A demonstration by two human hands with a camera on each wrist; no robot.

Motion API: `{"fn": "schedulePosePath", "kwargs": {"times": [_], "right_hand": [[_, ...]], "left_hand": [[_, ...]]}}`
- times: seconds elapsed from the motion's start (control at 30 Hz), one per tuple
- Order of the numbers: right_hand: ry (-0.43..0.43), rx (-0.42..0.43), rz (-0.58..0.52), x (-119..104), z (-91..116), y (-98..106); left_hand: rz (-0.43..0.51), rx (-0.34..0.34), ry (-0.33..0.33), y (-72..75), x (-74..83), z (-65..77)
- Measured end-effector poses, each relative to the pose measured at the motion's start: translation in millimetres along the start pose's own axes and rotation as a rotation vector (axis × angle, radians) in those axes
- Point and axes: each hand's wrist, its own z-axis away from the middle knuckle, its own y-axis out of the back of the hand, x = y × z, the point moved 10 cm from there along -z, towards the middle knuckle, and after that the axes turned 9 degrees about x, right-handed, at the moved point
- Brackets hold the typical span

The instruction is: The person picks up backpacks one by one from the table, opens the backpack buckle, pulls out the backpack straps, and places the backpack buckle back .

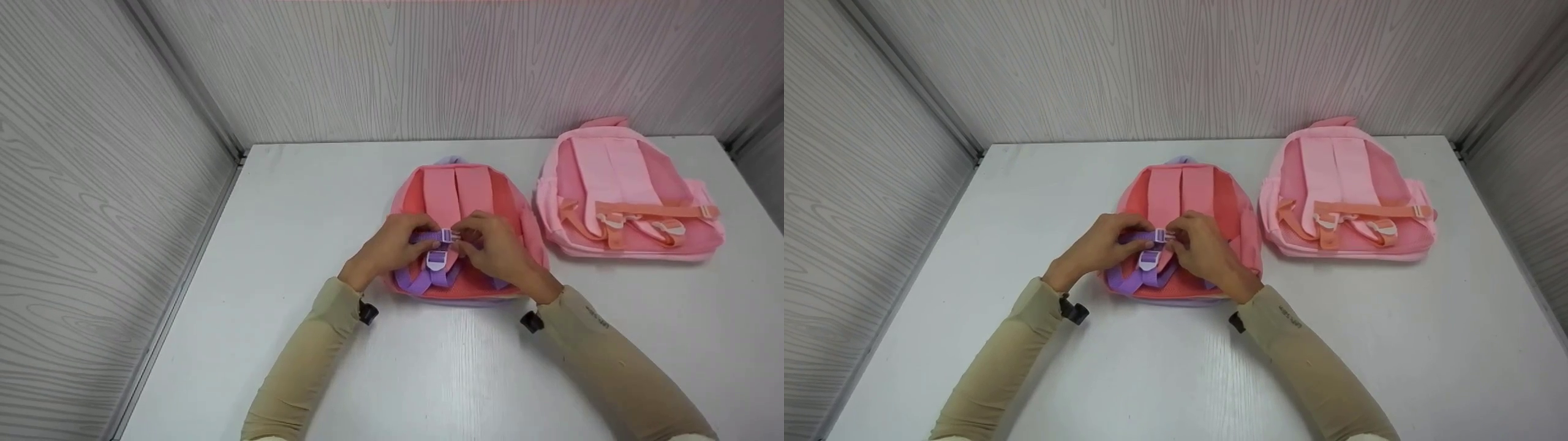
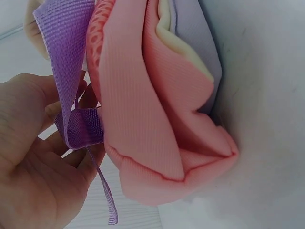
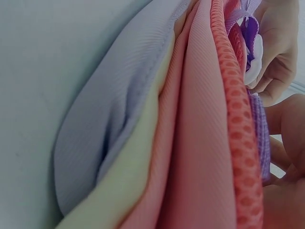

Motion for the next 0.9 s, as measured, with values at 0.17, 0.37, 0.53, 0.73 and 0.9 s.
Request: {"fn": "schedulePosePath", "kwargs": {"times": [0.17,0.37,0.53,0.73,0.9], "right_hand": [[0.01,0.013,0.001,-1,-1,1],[0.02,0.029,0.003,0,1,3],[0.022,0.037,0.008,0,2,4],[-0.013,0.027,0.022,3,3,2],[-0.025,0.025,0.034,4,4,2]], "left_hand": [[0.031,-0.018,0.024,0.9,0.9,-1.8],[0.056,-0.039,0.043,0.3,-1.8,-5.9],[0.083,-0.065,0.076,-0.5,-6.6,-10.6],[0.148,-0.093,0.126,-2.3,-12.2,-16.0],[0.151,-0.095,0.153,-2.4,-13.2,-16.4]]}}
